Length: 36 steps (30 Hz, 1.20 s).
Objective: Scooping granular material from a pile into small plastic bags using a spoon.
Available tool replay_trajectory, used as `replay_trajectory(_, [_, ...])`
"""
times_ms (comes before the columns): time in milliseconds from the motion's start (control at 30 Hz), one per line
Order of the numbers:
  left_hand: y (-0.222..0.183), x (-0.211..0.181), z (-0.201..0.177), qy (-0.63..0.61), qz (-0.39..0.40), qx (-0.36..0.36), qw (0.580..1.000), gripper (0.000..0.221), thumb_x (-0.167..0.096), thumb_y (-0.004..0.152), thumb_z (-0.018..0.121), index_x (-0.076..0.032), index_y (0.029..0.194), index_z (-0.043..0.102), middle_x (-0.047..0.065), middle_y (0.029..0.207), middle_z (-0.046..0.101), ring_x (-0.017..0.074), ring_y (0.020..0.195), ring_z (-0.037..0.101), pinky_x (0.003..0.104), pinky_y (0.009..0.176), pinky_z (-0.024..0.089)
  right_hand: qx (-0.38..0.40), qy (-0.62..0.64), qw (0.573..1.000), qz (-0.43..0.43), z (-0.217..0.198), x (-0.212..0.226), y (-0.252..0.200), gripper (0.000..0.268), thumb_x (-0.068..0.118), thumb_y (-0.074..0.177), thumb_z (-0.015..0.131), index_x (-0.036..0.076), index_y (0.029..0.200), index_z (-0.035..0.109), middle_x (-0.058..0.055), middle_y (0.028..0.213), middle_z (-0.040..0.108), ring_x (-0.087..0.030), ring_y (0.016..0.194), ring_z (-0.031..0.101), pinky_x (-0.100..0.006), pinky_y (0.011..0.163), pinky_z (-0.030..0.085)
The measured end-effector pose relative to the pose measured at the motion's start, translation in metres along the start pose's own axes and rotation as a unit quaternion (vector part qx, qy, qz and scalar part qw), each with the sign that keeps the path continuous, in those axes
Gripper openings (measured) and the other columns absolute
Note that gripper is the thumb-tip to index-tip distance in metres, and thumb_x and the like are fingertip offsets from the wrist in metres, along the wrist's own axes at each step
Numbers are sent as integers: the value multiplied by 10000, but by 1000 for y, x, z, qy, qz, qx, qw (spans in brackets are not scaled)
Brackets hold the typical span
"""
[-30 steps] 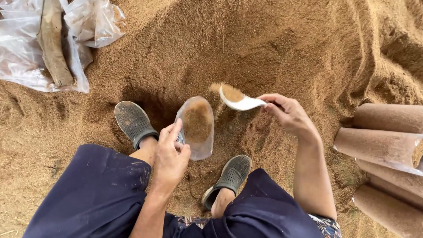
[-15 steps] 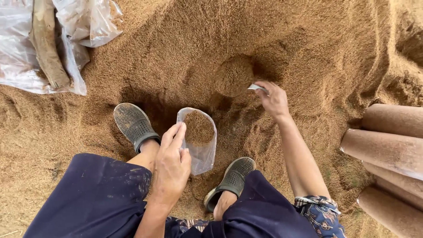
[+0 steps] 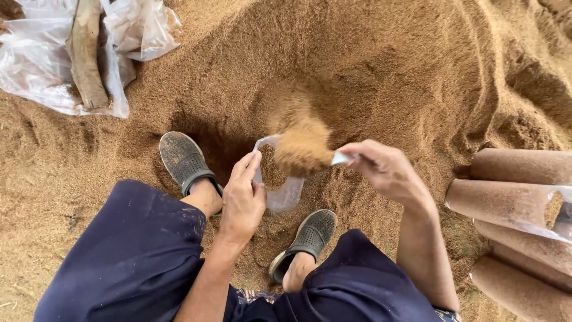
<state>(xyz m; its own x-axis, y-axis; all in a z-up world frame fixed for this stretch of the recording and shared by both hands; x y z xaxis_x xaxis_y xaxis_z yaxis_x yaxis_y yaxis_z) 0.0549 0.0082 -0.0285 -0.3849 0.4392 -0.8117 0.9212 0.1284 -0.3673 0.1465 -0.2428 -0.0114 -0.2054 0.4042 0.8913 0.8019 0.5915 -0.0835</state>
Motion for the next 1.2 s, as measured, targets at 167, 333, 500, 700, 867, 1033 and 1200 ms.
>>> replay_trajectory(167, [1,0,2,-11,1,-13,1000,615,159,861,552,45,1459,474,241,1439,490,402,1351,507,430,1055,515,108,26,983,149,29,6,7,282,52,987,540,113,1183,733,-141,810,750,-176,592,605,-290,563,497])
replay_trajectory(333, [5,-3,0,-4,-19,-3,1000,615,148,882,505,29,1483,453,245,1462,470,409,1348,500,408,1023,533,28,199,962,183,23,-77,-8,289,43,1005,501,62,1182,728,-145,793,715,-171,636,577,-305,608,489])
replay_trajectory(500, [14,-5,-1,-27,-88,24,995,628,123,894,482,-8,1506,436,209,1497,453,397,1322,520,403,930,609,22,163,931,326,37,-180,-28,286,46,1015,536,-37,1262,656,-273,1069,707,-392,1027,654,-592,1018,453])
replay_trajectory(700, [17,-5,0,48,0,-2,999,626,94,800,577,28,1419,512,188,1470,526,167,886,702,224,688,589,-49,19,884,464,31,-206,-9,333,153,1020,554,143,1335,662,-82,1084,748,-57,483,464,-173,410,394])
replay_trajectory(867, [19,-5,-1,46,3,-7,999,635,99,804,582,4,1428,513,179,1463,531,95,688,641,196,565,551,-178,-100,923,326,-16,-234,8,280,103,996,620,103,1272,669,-60,1018,736,-91,633,522,-212,533,426])
replay_trajectory(1033, [16,-8,-2,37,17,-22,999,628,111,800,583,19,1418,519,201,1458,536,141,780,690,204,606,577,-216,-70,936,271,-32,-169,5,302,87,1010,615,27,1306,623,-117,1048,721,-133,752,621,-218,608,530])
replay_trajectory(1200, [10,-6,-2,-82,-53,14,995,609,140,887,474,29,1485,447,275,1497,442,474,1311,507,496,914,606,-192,1,957,219,-34,-86,-8,217,118,1011,690,102,1226,709,-149,1075,685,-185,905,630,-310,805,539])
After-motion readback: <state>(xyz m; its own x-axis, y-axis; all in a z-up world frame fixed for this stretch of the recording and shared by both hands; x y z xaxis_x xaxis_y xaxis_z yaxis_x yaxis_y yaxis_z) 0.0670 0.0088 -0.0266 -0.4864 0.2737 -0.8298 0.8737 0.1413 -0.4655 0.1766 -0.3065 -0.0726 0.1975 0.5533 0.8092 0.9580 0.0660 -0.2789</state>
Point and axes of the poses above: each hand's wrist, its own y-axis towards the middle knuckle, its own z-axis out of the palm, x = y × z, the point moved 7 cm from there along y, towards the middle knuckle
